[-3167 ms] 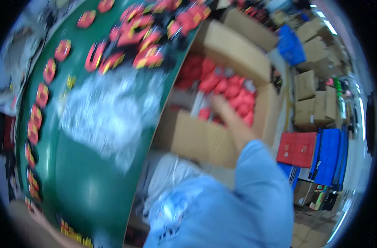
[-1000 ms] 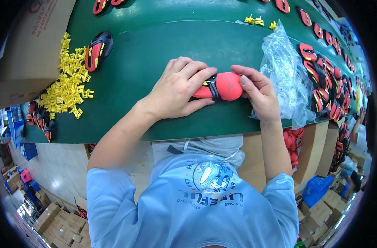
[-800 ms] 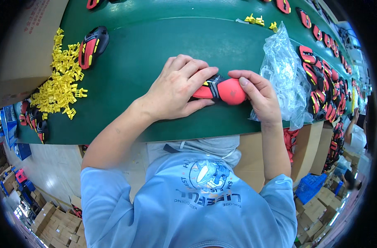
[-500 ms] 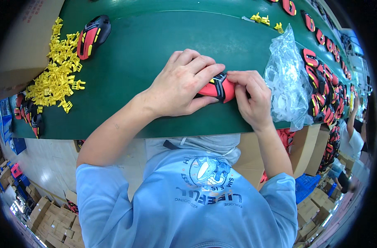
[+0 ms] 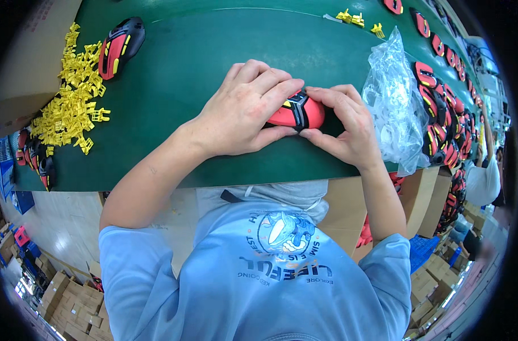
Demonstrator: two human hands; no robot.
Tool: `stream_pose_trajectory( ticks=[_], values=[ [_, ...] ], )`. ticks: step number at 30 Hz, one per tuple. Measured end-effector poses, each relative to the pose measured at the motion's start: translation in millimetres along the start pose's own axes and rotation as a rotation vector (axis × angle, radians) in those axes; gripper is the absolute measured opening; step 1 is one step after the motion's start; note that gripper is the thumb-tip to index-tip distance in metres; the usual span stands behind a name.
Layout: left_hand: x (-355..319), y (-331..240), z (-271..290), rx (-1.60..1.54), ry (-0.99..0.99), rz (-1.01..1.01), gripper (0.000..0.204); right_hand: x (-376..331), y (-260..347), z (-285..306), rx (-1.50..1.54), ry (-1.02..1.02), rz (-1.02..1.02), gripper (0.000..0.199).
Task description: The person assembles small red and black plastic housings by hand, inserting electronic components and snapping plastic parts together.
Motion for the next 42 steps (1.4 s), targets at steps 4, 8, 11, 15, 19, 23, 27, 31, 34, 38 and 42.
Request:
stream_pose_trajectory(
  ticks=[4,8,11,15,19,23,27,31,34,38,42],
  values=[
    [0.5,0.5,-0.1,-0.002,0.008,0.003,0.072,4.2,4.4,5.2,-0.045,-0.016,-0.016,0.062],
    [1.4,1.9,-0.3,-0.009,-0.004,-0.011,0.074,-7.9,-1.6,-8.7,-0.074,-0.033,-0.027,0.066],
    [3.4,2.3,1.2,-0.010,0.000,-0.034,0.076,-3.5,-5.3,-4.3,-0.102,-0.032,-0.015,0.067],
    [11.6,-4.6,2.0,-0.006,-0.014,-0.051,0.073,-5.3,-5.2,-2.8,-0.151,0.000,-0.036,0.060],
    [17.7,-8.8,-10.9,0.072,-0.030,-0.052,0.065,-14.1,-3.1,-8.0,-0.219,-0.037,-0.040,0.059],
    [11.4,-10.6,-10.6,0.075,-0.073,-0.039,0.060,-11.9,-1.7,-8.4,-0.183,-0.095,0.034,0.054],
    [10.2,-10.6,-11.0,0.093,-0.061,-0.016,0.055,2.0,3.8,12.7,-0.185,0.107,0.045,0.043],
    [14.9,-12.4,-10.5,0.064,-0.071,0.003,0.056,10.3,10.5,59.1,1.218,-0.250,0.162,0.016],
    [22.1,-10.1,-11.1,0.074,-0.076,-0.024,0.058,28.9,-10.9,-40.6,0.686,-0.517,0.332,0.020],
    [14.7,-1.4,-1.6,0.090,-0.107,0.011,0.062,52.8,39.5,14.8,1.331,-0.315,-0.147,0.033],
    [10.8,-2.8,8.1,0.039,-0.090,-0.068,0.056,43.2,65.7,48.7,1.440,-0.267,-0.146,0.060]
  ],
)
Point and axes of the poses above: each hand's wrist, its own x-axis towards the middle knuckle, its own z-axis out of the back of the hand, y = z × x, the point moved 1 cm from there along x, towards the middle knuckle, and after that the axes turned 3 degrees about -y, right-handed, at the moved point
